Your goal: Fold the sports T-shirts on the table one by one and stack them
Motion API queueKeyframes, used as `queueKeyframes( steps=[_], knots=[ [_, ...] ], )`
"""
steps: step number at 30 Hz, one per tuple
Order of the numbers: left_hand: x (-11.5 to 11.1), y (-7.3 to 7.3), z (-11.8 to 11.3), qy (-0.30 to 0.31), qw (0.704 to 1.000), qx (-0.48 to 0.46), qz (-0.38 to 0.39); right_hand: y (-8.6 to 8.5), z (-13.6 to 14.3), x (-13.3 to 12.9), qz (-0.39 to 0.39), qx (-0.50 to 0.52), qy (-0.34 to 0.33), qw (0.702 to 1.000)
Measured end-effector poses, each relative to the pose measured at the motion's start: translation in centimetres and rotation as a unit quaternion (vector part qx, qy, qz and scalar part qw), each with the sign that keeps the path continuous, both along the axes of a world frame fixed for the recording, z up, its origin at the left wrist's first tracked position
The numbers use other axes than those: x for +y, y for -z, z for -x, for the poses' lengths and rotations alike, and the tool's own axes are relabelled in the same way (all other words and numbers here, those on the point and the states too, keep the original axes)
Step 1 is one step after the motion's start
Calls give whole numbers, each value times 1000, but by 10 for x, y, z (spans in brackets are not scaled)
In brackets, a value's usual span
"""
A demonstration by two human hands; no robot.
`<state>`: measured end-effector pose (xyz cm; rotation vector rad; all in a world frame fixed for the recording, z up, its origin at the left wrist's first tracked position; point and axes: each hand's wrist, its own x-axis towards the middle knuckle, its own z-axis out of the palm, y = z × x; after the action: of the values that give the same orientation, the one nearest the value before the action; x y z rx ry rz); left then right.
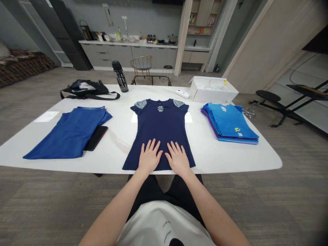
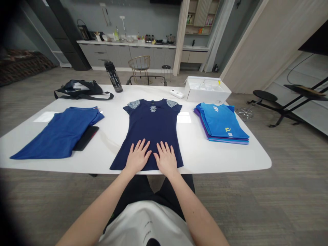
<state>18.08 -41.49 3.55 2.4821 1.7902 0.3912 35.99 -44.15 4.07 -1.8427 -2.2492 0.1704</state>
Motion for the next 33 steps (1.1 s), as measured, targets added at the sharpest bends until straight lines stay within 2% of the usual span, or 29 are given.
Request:
queueKeyframes(
  steps=[7,11,14,16,18,22,25,27,29,31,33],
  knots=[
    [-24,2,46,-51,998,25,6,4,-49,-20,17,-10,50,999],
    [-35,-8,40,-26,999,25,2,0,-46,-26,7,-4,30,1000],
    [-39,-14,23,31,999,13,-4,-5,-30,-29,-2,17,-42,999],
    [-41,-12,16,42,999,9,3,-6,-21,-32,2,24,-72,997],
    [-42,-7,17,32,999,9,10,-4,-20,-38,1,21,-59,998],
    [-43,-2,32,20,1000,8,16,3,-42,-51,-4,36,-12,999],
    [-43,-8,37,33,999,-13,29,5,-68,-60,-5,93,-17,995],
    [-44,-15,29,76,996,-42,38,3,-82,-65,-12,128,-24,991],
    [-45,-21,13,145,985,-72,51,1,-89,-67,-22,142,-24,989],
    [-45,-24,-7,205,973,-91,60,-1,-90,-68,-29,139,-25,989],
    [-45,-24,-27,238,965,-99,56,-2,-87,-67,-41,138,-17,989]
  ],
)
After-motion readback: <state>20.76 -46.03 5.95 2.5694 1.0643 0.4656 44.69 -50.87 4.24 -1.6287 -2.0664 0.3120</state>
